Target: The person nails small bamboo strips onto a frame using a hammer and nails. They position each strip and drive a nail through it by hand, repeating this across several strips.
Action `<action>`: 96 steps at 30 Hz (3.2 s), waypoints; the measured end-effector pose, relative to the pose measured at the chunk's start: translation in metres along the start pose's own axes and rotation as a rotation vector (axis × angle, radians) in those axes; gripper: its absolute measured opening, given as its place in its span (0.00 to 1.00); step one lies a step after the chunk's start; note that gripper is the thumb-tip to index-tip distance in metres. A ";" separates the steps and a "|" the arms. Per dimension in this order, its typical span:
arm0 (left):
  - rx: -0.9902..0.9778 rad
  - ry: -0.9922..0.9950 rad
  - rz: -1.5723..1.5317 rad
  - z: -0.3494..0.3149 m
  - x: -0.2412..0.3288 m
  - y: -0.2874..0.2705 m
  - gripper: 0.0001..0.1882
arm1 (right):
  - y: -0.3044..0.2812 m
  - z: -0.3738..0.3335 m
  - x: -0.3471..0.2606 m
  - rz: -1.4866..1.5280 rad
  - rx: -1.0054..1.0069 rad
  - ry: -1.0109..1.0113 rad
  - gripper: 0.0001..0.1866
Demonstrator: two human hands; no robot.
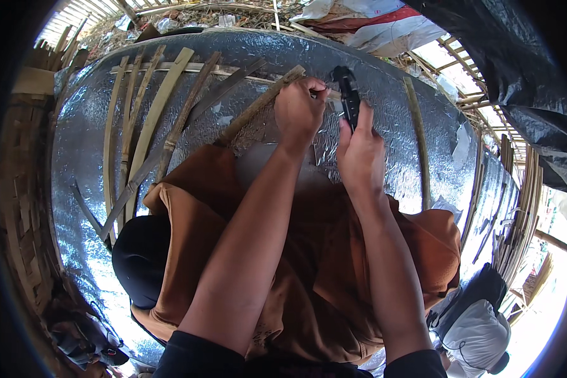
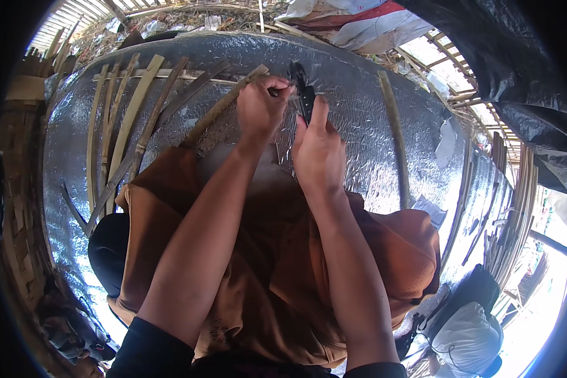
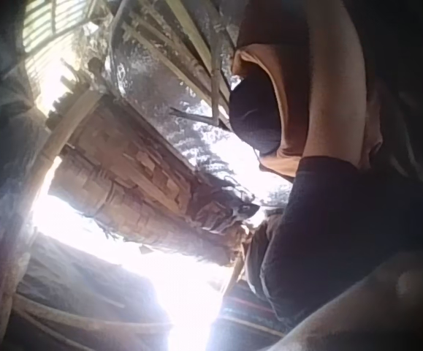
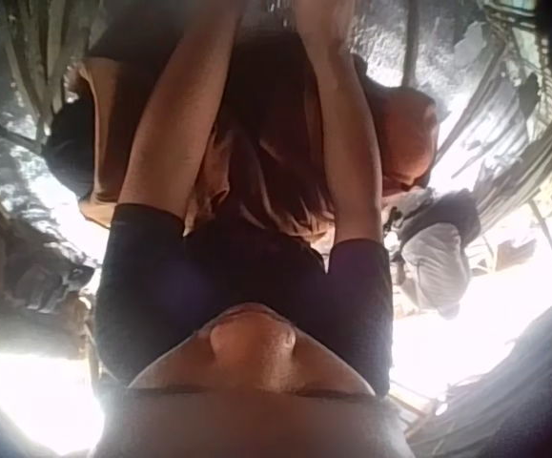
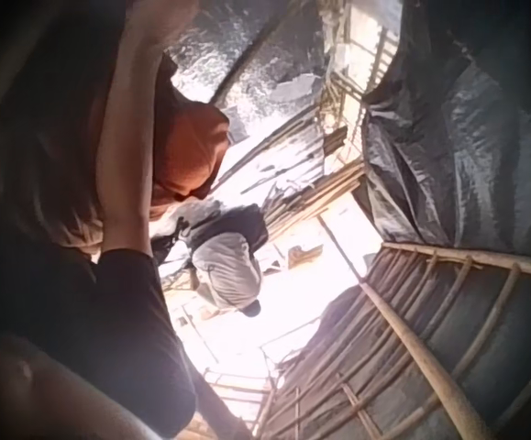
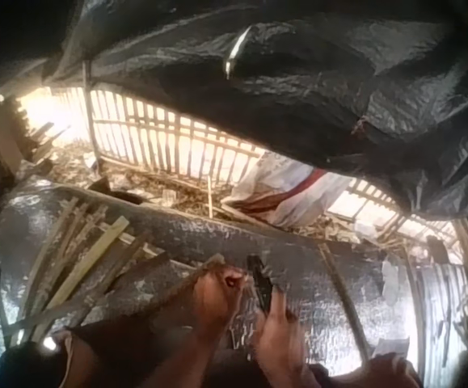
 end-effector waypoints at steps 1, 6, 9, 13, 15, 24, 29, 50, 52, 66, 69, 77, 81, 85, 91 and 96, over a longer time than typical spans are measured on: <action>0.003 0.004 -0.003 0.001 0.001 0.000 0.08 | 0.013 0.001 0.006 -0.079 -0.122 0.035 0.26; -0.008 -0.015 0.035 0.002 0.000 -0.001 0.09 | -0.021 -0.002 -0.009 0.168 0.158 -0.026 0.26; -0.058 -0.037 0.063 -0.001 -0.001 0.002 0.08 | 0.007 -0.001 -0.001 -0.050 -0.067 -0.015 0.25; 0.011 -0.034 0.004 -0.002 -0.006 -0.002 0.08 | -0.020 -0.003 -0.013 0.153 0.140 -0.027 0.26; 0.019 -0.001 -0.006 -0.001 -0.004 0.000 0.09 | -0.018 -0.003 -0.008 0.120 0.135 0.004 0.26; -0.043 -0.046 -0.003 -0.001 -0.008 0.004 0.09 | -0.006 0.001 -0.002 0.023 0.024 0.047 0.24; 0.024 0.025 -0.053 -0.002 -0.004 -0.002 0.08 | -0.025 -0.003 -0.011 0.148 0.172 -0.033 0.23; -0.038 -0.063 -0.036 0.006 0.000 0.000 0.10 | -0.018 -0.003 -0.015 -0.034 0.074 -0.078 0.25; -0.011 -0.043 -0.057 0.000 -0.002 -0.001 0.10 | -0.021 -0.003 -0.017 0.023 0.123 -0.061 0.24; -0.036 -0.021 -0.017 0.001 -0.002 0.000 0.12 | -0.015 -0.001 -0.011 -0.014 0.050 -0.051 0.22; -0.004 -0.013 0.012 0.000 -0.003 -0.002 0.11 | -0.033 0.002 -0.023 0.186 0.147 -0.071 0.22; -0.005 0.047 0.035 0.001 0.003 -0.002 0.12 | -0.027 0.015 0.006 0.198 0.147 0.077 0.18; -0.017 0.054 0.036 0.000 0.008 -0.001 0.12 | -0.026 0.024 0.037 0.386 0.197 0.206 0.16; -0.005 0.036 0.029 0.000 0.006 -0.003 0.12 | -0.014 0.029 0.067 0.520 0.191 0.354 0.16; 0.002 0.074 0.026 0.001 0.008 -0.003 0.11 | -0.008 0.033 0.068 0.554 0.177 0.341 0.16; -0.022 0.009 0.040 0.001 0.004 -0.001 0.11 | -0.010 0.032 0.057 0.540 0.179 0.289 0.15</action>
Point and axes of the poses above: each hand's wrist, its own z-axis towards the middle knuckle, its own y-axis out of the palm, x = y × z, the point moved 10 cm from there along z, towards the middle knuckle, and after that the axes turned 11 degrees about y, right-handed, at the moved point
